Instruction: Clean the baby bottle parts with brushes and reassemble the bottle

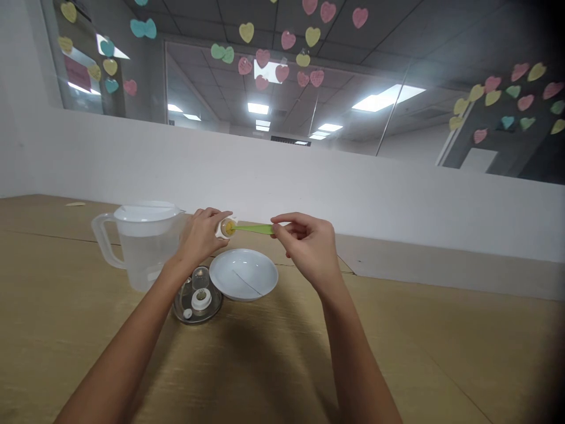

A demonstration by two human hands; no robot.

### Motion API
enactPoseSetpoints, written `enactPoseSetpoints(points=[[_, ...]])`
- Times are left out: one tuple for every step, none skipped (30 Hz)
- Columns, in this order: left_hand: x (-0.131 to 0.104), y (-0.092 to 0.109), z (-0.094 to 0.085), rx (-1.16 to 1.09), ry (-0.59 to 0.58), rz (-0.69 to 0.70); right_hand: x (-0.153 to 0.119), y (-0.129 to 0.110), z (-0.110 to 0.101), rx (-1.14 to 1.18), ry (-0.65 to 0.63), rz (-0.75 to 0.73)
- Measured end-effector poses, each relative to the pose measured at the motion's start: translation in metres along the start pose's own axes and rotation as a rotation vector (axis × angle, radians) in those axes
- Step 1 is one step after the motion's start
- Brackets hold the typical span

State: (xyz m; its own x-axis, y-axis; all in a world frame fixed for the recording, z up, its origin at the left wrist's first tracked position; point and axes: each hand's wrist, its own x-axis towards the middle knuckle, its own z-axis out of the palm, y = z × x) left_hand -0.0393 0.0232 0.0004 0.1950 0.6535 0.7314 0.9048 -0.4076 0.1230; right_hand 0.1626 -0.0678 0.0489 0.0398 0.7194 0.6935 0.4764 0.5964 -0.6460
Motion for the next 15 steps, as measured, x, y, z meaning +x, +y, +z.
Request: enactPoseSetpoints(points=[[0.0, -0.0003, 0.0001, 0.001, 0.001, 0.006, -0.0001, -0.0001, 0.0, 0.0, 0.0, 0.0], [0.0001, -0.0006, 0.0001, 0.003, 0.001, 0.009, -0.0002, -0.0001, -0.0001, 0.001, 0.0, -0.001], [0.0, -0.0007, 0.0, 0.003, 0.002, 0.009, -0.0003, -0.0001, -0.0002, 0.003, 0.001, -0.003], [0.0, -0.0008, -0.0002, 0.003, 0.002, 0.006, -0.0003, -0.0001, -0.0003, 0.004, 0.002, -0.004], [-0.0001, -0.0008, -0.0005, 0.0, 0.002, 0.002, -0.0002, -0.0002, -0.0005, 0.006, 0.003, -0.006], [-0.0002, -0.0008, -0.0007, -0.003, 0.002, -0.004, -0.0002, -0.0003, -0.0007, 0.008, 0.004, -0.008], [-0.0004, -0.0008, -0.0009, -0.007, 0.001, -0.009, -0.0001, -0.0004, -0.0009, 0.009, 0.006, -0.009], [-0.0005, -0.0007, -0.0012, -0.011, -0.001, -0.013, 0.0, -0.0006, -0.0012, 0.009, 0.008, -0.008], [-0.0006, -0.0006, -0.0014, -0.014, -0.003, -0.016, 0.0001, -0.0008, -0.0015, 0.01, 0.01, -0.006], [-0.0007, -0.0005, -0.0016, -0.015, -0.006, -0.02, 0.0002, -0.0009, -0.0018, 0.011, 0.011, -0.005], [-0.0008, -0.0003, -0.0018, -0.016, -0.009, -0.022, 0.0002, -0.0011, -0.0022, 0.011, 0.012, -0.003], [-0.0008, -0.0002, -0.0021, -0.016, -0.013, -0.024, 0.0003, -0.0012, -0.0026, 0.011, 0.012, -0.003], [-0.0008, -0.0001, -0.0022, -0.017, -0.017, -0.025, 0.0003, -0.0013, -0.003, 0.009, 0.012, -0.003], [-0.0008, -0.0001, -0.0023, -0.018, -0.02, -0.026, 0.0003, -0.0013, -0.0035, 0.007, 0.012, -0.004], [-0.0007, -0.0002, -0.0022, -0.019, -0.023, -0.026, 0.0003, -0.0014, -0.0039, 0.004, 0.012, -0.006]])
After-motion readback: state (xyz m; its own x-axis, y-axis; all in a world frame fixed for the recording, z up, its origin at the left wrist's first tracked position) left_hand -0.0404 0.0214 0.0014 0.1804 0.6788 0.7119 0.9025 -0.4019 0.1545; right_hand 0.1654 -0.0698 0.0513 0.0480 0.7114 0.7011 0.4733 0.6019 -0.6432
